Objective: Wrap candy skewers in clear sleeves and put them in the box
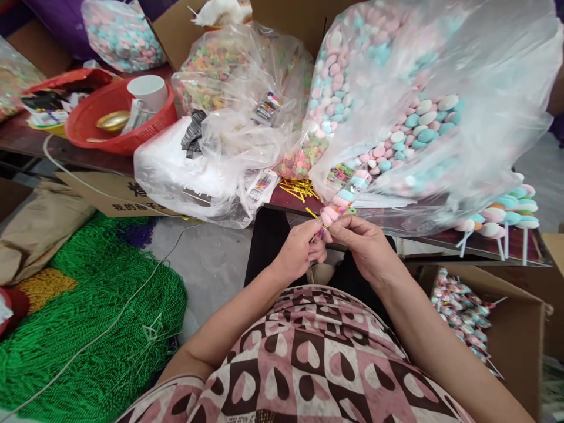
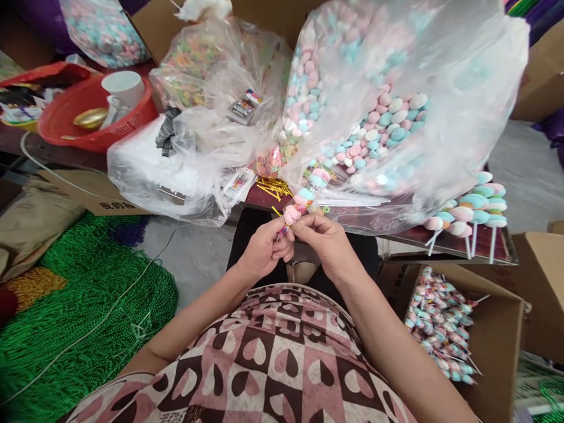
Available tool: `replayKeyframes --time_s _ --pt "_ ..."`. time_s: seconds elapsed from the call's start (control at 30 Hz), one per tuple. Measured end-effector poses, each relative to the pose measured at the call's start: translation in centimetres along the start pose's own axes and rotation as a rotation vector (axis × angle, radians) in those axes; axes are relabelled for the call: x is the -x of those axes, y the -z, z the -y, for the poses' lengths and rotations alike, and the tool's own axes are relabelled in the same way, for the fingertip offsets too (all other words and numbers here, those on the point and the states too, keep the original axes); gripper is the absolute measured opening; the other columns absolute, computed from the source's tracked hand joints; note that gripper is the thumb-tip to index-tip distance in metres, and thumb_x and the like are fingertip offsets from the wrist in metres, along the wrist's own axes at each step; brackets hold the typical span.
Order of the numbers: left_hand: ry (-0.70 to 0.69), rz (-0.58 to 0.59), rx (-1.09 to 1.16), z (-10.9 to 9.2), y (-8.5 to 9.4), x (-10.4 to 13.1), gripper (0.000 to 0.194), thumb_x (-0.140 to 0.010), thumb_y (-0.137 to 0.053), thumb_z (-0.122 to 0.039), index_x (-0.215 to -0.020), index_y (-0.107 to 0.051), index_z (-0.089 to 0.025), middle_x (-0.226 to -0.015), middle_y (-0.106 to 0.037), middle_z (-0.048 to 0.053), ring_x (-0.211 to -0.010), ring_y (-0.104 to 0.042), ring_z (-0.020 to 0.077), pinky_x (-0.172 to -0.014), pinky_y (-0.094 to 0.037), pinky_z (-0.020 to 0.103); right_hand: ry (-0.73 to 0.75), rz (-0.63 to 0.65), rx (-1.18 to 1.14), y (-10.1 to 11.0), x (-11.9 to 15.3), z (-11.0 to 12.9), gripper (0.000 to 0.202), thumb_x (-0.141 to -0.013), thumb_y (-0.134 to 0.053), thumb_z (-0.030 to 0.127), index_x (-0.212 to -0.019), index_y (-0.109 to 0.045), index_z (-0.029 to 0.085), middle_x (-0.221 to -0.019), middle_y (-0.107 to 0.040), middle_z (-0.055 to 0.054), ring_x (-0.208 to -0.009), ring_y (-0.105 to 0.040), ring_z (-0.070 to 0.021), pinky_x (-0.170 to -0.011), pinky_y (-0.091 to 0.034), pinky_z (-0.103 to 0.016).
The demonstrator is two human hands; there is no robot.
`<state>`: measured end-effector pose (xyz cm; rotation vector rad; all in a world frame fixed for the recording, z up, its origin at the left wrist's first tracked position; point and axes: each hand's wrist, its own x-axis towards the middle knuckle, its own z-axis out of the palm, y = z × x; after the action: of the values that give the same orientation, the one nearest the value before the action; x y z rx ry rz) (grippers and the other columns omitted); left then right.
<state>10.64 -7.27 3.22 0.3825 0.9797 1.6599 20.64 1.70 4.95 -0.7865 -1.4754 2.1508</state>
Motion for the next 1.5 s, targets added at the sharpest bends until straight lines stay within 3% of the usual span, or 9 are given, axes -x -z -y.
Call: replayKeyframes --time_s 0.17,0.33,0.47,0.73,0.97,1.1,1.23,1.33,1.5 --pt "0.232 0.199 0.102 -0.5 0.6 0.1 0.037 -0.087 -0.054 -0.044 -0.067 -0.059 -0.014 -0.041 -0.021 -0.011 -0.031 -0.021 0.004 -0.039 -0.036 0.02 -0.004 0.076 -0.084 1.3 0.0 -1.2 0.016 -0.07 -0.081 0.034 -0.071 -0.07 0.022 -0.073 -0.067 0.002 -0.073 -0.062 -0.0146 -0.077 -0.05 -0.032" --pt "0.445 0.314 0.243 -0.3 0.5 0.4 0.039 -0.091 -0.047 -0.041 -0.064 -0.054 -0.015 -0.04 -0.017 -0.011 -0.03 -0.017 0.0048 -0.038 -0.036 0.02 0.206 0.076 -0.001 2.3 -0.1 -2.1 0.016 -0.067 -0.083 0.031 -0.071 -0.069 0.024 -0.112 -0.069 -0.002 -0.107 -0.061 -0.0214 -0.092 -0.047 -0.037" --pt "0.492 0.351 0.32 0.0 0.1 0.7 0.037 -0.091 -0.049 -0.04 -0.063 -0.051 -0.016 -0.041 -0.019 -0.011 -0.03 -0.017 0.0046 -0.037 -0.036 0.02 0.167 0.152 0.004 2.8 0.0 -2.2 0.021 -0.068 -0.082 0.038 -0.079 -0.071 0.023 -0.104 -0.072 -0.004 -0.09 -0.066 -0.0205 -0.079 -0.052 -0.036" --pt "0.29 0.184 0.175 0.3 -0.5 0.2 0.026 -0.089 -0.056 -0.039 -0.076 -0.051 -0.018 -0.044 -0.023 -0.012 -0.034 -0.02 0.0049 -0.04 -0.034 0.018 0.307 -0.15 0.101 2.5 -0.7 -3.5 0.018 -0.072 -0.077 0.033 -0.072 -0.063 0.022 -0.072 -0.066 0.002 -0.067 -0.061 -0.0143 -0.07 -0.051 -0.031" --pt "-0.128 -0.165 -0.711 1.2 -0.1 -1.3 0.032 -0.092 -0.045 -0.047 -0.074 -0.048 -0.02 -0.048 -0.036 -0.009 -0.043 -0.036 0.0072 -0.05 -0.033 0.021 0.619 -0.332 0.696 1.5 -0.4 -2.5 0.007 -0.083 -0.064 0.025 -0.078 -0.062 0.022 -0.082 -0.071 -0.002 -0.077 -0.066 -0.0176 -0.074 -0.051 -0.033" --pt "-0.232 -0.241 -1.009 1.0 0.3 -1.5 0.029 -0.095 -0.04 -0.04 -0.074 -0.048 -0.021 -0.054 -0.044 -0.007 -0.051 -0.042 0.0084 -0.054 -0.032 0.022 0.589 -0.307 0.648 1.2 -0.3 -2.4 0.006 -0.082 -0.064 0.024 -0.077 -0.062 0.022 -0.084 -0.071 -0.003 -0.08 -0.066 -0.0179 -0.076 -0.052 -0.033" --pt "-0.208 -0.193 -0.909 0.9 0.1 -1.4 0.02 -0.093 -0.044 -0.038 -0.09 -0.056 -0.022 -0.055 -0.045 -0.007 -0.049 -0.045 0.0087 -0.053 -0.034 0.022 0.364 -0.293 0.271 1.1 -0.4 -2.5 0.013 -0.077 -0.07 0.028 -0.073 -0.059 0.022 -0.071 -0.066 0.001 -0.065 -0.06 -0.0149 -0.065 -0.05 -0.031" --pt "-0.137 -0.13 -0.532 1.1 -0.3 -1.5 0.024 -0.089 -0.049 -0.044 -0.092 -0.056 -0.021 -0.049 -0.036 -0.01 -0.041 -0.035 0.0074 -0.05 -0.037 0.021 0.246 -0.273 0.079 0.9 -0.4 -2.4 0.016 -0.074 -0.073 0.03 -0.072 -0.059 0.022 -0.066 -0.062 0.002 -0.06 -0.056 -0.0134 -0.061 -0.049 -0.029" --pt "-0.061 -0.104 -0.278 1.1 -0.4 -1.5 0.032 -0.081 -0.06 -0.05 -0.079 -0.05 -0.02 -0.044 -0.031 -0.013 -0.036 -0.027 0.0046 -0.046 -0.038 0.02 0.226 -0.275 0.168 1.2 -0.5 -2.7 0.016 -0.076 -0.07 0.031 -0.075 -0.058 0.022 -0.068 -0.061 0.002 -0.061 -0.055 -0.013 -0.059 -0.047 -0.028"
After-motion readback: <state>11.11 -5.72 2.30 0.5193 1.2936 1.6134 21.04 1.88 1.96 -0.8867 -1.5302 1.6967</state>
